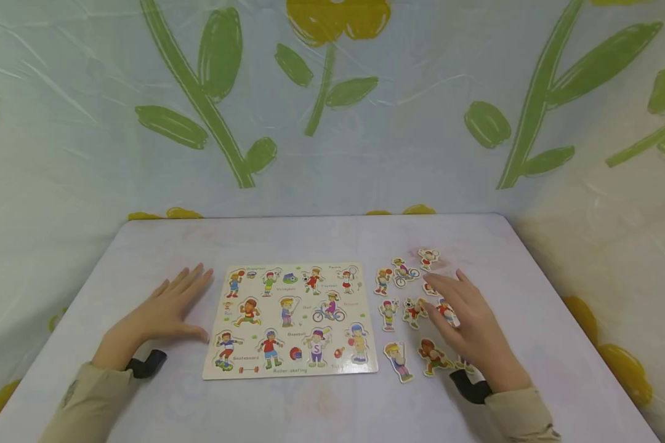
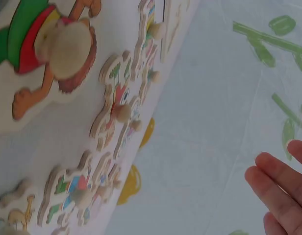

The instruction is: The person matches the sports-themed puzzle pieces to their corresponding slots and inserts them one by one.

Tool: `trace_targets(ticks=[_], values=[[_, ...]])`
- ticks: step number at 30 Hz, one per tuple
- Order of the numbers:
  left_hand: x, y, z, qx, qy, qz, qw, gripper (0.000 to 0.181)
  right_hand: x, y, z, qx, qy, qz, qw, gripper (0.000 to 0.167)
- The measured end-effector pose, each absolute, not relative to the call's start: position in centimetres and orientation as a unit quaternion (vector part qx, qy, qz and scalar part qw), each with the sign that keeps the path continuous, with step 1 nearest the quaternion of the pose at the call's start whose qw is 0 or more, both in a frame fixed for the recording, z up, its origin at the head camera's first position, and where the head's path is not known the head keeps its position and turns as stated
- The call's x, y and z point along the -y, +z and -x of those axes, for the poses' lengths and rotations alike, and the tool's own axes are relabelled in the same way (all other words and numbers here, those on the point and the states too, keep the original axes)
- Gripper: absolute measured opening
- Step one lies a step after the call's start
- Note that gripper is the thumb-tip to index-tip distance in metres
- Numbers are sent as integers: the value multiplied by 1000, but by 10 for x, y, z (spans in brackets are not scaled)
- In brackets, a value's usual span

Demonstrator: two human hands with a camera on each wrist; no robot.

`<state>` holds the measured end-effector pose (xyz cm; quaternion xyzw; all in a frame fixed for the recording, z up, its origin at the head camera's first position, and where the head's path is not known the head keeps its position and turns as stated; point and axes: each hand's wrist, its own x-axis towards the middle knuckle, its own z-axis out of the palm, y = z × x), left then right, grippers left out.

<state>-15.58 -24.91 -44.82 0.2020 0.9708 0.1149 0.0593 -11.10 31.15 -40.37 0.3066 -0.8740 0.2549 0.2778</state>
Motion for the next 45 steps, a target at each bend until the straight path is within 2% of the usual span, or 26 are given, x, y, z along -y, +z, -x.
trace_targets(ticks=[4,8,12,22,26,31,36,45], values=[[244,-449,165,-966,133,-204,88,143,-305,-405,107,877,255,-305,271,59],[240,-450,177,-962,136,-210,107,147,-299,-408,105,863,261,-321,290,52],[239,-451,185,-961,129,-213,120,145,-295,-411,105,850,259,-345,301,46],[240,-448,187,-959,134,-213,134,138,-287,-418,106,837,260,-388,285,39],[240,-447,186,-958,132,-216,136,135,-284,-419,101,852,255,-386,245,35],[240,-446,188,-956,135,-222,136,132,-283,-419,98,868,257,-385,182,9],[240,-446,189,-956,136,-221,139,133,-281,-419,98,890,247,-365,117,27],[241,-449,191,-955,139,-220,146,134,-277,-422,93,905,246,-347,-16,24]])
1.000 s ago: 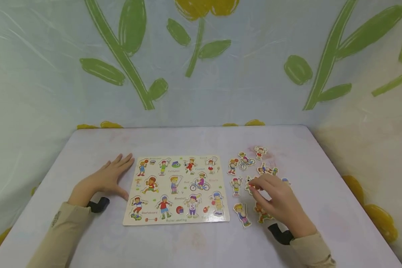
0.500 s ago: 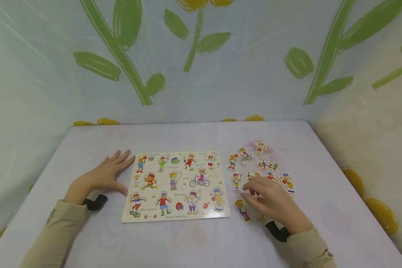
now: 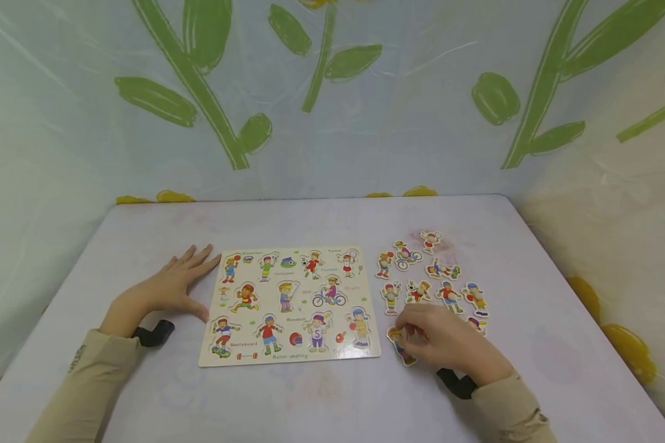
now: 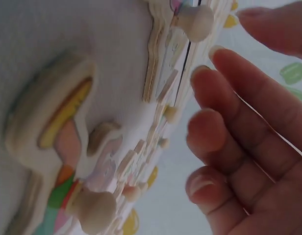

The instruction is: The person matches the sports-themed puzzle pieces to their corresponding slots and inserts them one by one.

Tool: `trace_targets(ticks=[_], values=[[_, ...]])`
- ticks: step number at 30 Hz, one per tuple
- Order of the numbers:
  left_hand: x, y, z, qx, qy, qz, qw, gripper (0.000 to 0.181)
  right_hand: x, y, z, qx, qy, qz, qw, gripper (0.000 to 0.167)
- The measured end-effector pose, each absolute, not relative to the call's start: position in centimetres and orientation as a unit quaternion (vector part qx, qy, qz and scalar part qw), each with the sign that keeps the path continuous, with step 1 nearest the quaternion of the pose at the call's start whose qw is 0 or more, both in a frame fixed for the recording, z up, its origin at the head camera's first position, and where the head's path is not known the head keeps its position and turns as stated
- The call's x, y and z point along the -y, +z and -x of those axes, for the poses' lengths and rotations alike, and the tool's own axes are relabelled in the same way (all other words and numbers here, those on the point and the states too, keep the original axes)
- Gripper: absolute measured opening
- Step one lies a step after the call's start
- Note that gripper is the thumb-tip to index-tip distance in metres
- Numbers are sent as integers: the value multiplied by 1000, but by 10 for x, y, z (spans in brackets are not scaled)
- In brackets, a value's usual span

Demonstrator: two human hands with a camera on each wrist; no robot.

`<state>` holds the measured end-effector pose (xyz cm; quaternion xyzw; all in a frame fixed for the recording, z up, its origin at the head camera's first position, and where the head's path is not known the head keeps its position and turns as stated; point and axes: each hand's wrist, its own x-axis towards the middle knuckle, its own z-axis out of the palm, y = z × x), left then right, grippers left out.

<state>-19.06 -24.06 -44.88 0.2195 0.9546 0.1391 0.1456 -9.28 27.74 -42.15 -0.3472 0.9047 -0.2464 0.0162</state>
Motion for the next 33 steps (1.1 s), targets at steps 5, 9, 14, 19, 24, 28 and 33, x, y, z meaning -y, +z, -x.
trace_targets(ticks=[5,9,14,19,24,28,33], values=[[242,-449,190,-955,139,-219,147,134,-275,-427,94,-892,-259,366,53,27],[241,-449,190,-955,140,-218,148,134,-274,-431,95,-884,-266,382,46,29],[241,-449,190,-954,142,-218,147,134,-273,-434,96,-880,-272,389,32,30],[241,-450,190,-955,142,-216,148,135,-272,-433,95,-888,-265,374,43,30],[242,-452,189,-955,142,-213,153,135,-272,-432,94,-890,-267,366,52,30],[243,-452,190,-954,143,-213,156,135,-270,-432,94,-887,-270,373,40,30],[244,-451,190,-952,146,-215,160,133,-269,-430,95,-884,-272,378,35,30]])
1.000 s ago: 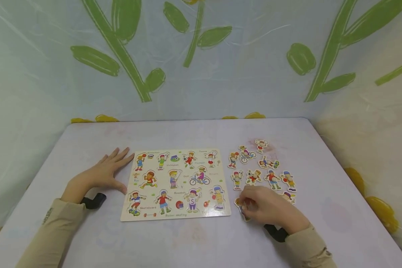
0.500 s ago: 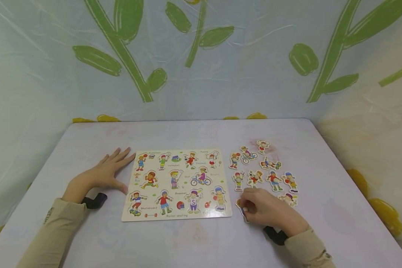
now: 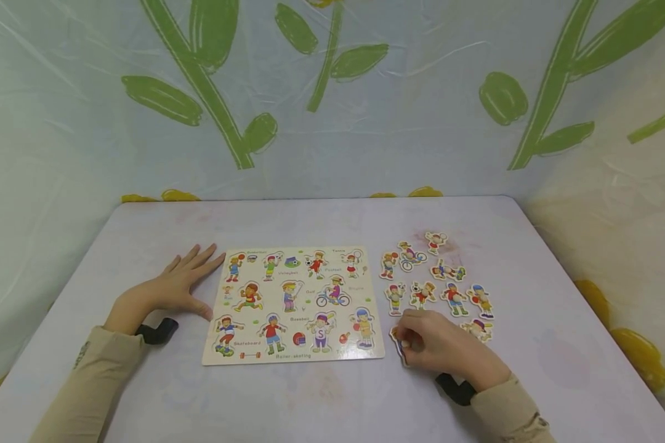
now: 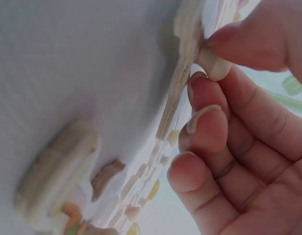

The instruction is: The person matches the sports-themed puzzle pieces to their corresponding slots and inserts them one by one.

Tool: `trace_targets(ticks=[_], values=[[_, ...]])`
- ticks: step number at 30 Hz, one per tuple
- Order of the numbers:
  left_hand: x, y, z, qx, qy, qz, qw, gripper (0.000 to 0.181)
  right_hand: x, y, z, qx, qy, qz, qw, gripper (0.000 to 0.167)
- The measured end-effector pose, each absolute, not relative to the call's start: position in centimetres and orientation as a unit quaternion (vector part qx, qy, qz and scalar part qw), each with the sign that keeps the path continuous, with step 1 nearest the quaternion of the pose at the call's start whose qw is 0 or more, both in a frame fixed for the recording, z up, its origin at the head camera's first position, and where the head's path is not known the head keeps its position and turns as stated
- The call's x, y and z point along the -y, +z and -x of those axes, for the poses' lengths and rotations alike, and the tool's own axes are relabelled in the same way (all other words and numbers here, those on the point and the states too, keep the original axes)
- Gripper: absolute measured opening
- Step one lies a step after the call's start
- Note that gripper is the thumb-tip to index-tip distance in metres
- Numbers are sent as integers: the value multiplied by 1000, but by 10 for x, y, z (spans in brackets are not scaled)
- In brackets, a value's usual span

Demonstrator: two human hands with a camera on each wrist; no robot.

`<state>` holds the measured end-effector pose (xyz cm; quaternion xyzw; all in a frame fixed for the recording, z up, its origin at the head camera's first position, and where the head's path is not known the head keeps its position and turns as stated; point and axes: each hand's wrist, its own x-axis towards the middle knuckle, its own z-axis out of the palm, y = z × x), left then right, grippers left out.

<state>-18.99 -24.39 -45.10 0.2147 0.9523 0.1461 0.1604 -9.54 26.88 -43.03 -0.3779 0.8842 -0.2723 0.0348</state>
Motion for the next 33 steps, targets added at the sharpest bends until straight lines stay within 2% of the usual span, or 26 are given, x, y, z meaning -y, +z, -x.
trace_targets(ticks=[10,24,33], values=[[244,-450,189,-951,151,-212,168,132,-263,-412,111,-875,-281,392,39,28],[243,-450,189,-949,156,-216,169,130,-252,-381,129,-870,-258,420,-32,26],[243,-446,187,-946,174,-215,171,130,-239,-367,141,-865,-259,428,-38,27]])
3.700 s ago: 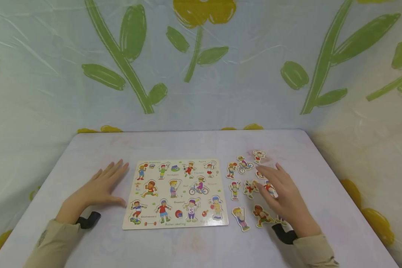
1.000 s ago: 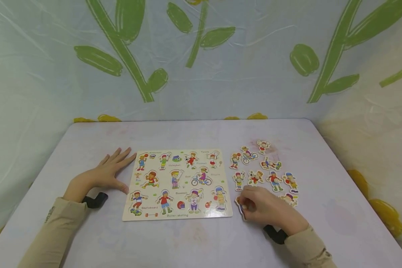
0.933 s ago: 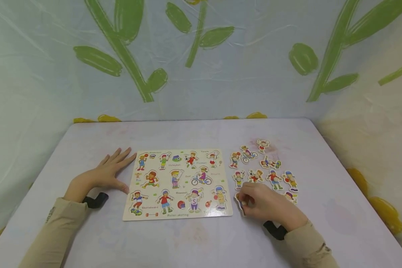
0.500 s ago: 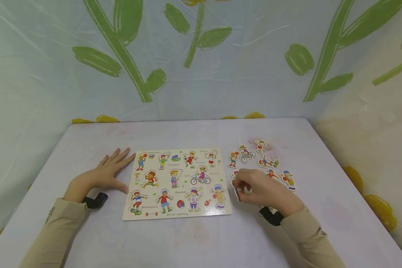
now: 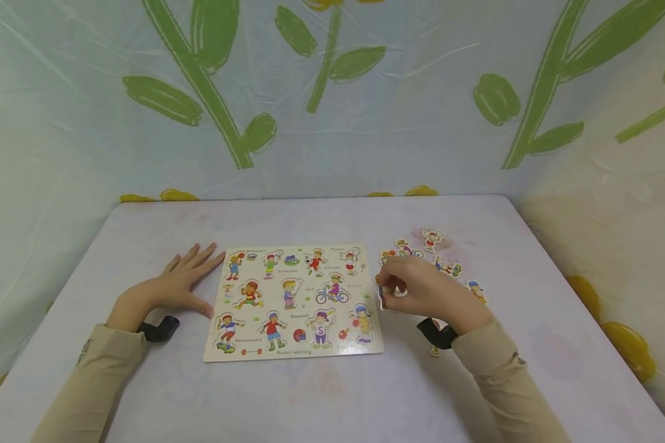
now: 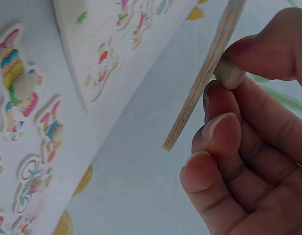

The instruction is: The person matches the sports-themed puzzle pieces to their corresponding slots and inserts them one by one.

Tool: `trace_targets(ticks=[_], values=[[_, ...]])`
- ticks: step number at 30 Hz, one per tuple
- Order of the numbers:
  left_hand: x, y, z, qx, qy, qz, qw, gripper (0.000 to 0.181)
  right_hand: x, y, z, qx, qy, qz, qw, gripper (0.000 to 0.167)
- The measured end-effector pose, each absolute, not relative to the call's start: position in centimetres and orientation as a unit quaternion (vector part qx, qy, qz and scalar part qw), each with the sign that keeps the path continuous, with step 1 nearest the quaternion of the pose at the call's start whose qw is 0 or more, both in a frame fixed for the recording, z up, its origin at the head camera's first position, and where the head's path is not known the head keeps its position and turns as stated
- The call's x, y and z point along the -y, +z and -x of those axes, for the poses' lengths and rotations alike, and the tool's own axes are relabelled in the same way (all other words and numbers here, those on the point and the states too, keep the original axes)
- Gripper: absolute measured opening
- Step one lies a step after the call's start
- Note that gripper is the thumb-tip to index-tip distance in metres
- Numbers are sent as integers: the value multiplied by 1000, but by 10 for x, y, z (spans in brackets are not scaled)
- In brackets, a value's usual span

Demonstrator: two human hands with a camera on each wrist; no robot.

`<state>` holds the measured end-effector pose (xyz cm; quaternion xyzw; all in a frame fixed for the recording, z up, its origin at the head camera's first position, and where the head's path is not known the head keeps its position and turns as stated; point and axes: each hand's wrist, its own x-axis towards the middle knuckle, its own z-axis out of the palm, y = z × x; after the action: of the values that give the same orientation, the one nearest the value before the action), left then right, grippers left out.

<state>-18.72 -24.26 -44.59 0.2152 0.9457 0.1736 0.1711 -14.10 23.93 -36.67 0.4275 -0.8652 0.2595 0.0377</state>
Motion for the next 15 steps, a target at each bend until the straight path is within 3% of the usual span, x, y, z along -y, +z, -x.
trace_targets(ticks=[15], values=[[245,-448,187,-944,181,-219,170,131,-206,-348,159,872,274,-405,11,18]])
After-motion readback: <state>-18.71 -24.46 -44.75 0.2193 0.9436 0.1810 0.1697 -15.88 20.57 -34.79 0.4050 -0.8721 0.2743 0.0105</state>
